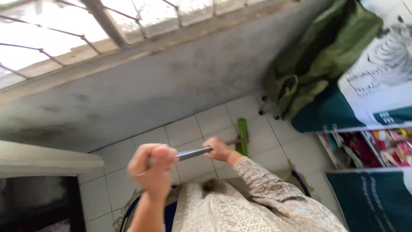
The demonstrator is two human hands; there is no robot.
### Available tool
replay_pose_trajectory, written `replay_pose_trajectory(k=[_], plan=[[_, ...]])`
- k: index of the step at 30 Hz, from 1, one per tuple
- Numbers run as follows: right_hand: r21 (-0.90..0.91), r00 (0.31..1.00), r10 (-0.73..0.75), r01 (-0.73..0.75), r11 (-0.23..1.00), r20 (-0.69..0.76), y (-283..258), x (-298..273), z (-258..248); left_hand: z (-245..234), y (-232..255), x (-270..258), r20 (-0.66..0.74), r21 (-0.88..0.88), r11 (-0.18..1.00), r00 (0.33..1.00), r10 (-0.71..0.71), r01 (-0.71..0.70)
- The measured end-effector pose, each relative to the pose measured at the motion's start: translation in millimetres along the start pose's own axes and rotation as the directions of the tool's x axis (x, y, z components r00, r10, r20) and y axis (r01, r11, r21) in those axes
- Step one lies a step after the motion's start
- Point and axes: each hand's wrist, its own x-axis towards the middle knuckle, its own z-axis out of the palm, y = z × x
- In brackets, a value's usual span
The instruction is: Sweep the floor in several rooms of a house using a broom.
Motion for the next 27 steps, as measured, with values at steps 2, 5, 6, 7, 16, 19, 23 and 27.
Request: replay_pose_trajectory(k=[2, 5, 6, 7, 16, 19, 23, 27], plan=[[-0.035, 1.000, -0.002, 0.002, 0.999, -0.021, -21.7, 10.9, 7.6, -2.2, 31.8, 3.9, -0.023, 0.037, 0.999, 0.999, 0.038, -0.037], [0.006, 0.991, -0.102, 0.103, 0.995, -0.091, -67.2, 32.3, 21.0, 0.9, 105.3, 6.4, 0.018, 0.126, 0.991, 0.999, 0.038, -0.040], [0.077, 0.970, -0.186, 0.199, 0.977, -0.154, -86.3, 41.3, 24.5, 3.7, 136.0, 8.3, 0.084, 0.177, 0.984, 0.996, -0.012, -0.003], [0.075, 0.971, -0.179, 0.193, 0.978, -0.160, -99.8, 50.6, 28.9, -22.1, 144.3, 23.3, 0.091, 0.174, 0.985, 0.996, -0.017, 0.001], [0.337, 0.971, -0.235, 0.234, 0.912, -0.039, -126.6, 117.7, 83.3, 23.3, 118.6, 28.6, 0.323, 0.720, 0.640, 0.946, 0.031, -0.267], [0.806, 0.938, -0.177, -0.149, 0.572, 0.299, -111.0, 96.3, 77.8, 19.0, 61.6, 26.0, 0.518, 0.549, 0.735, 0.852, 0.075, -0.398], [0.965, 0.955, -0.281, 0.160, 0.207, -0.097, -136.7, 69.1, 32.1, 4.7, 24.9, 5.4, 0.632, 0.480, 0.742, 0.771, 0.077, -0.468], [0.829, 0.947, -0.311, 0.239, 0.505, -0.084, -125.9, 67.1, 32.8, 9.0, 24.8, 9.1, 0.695, 0.385, 0.823, 0.718, 0.039, -0.417]])
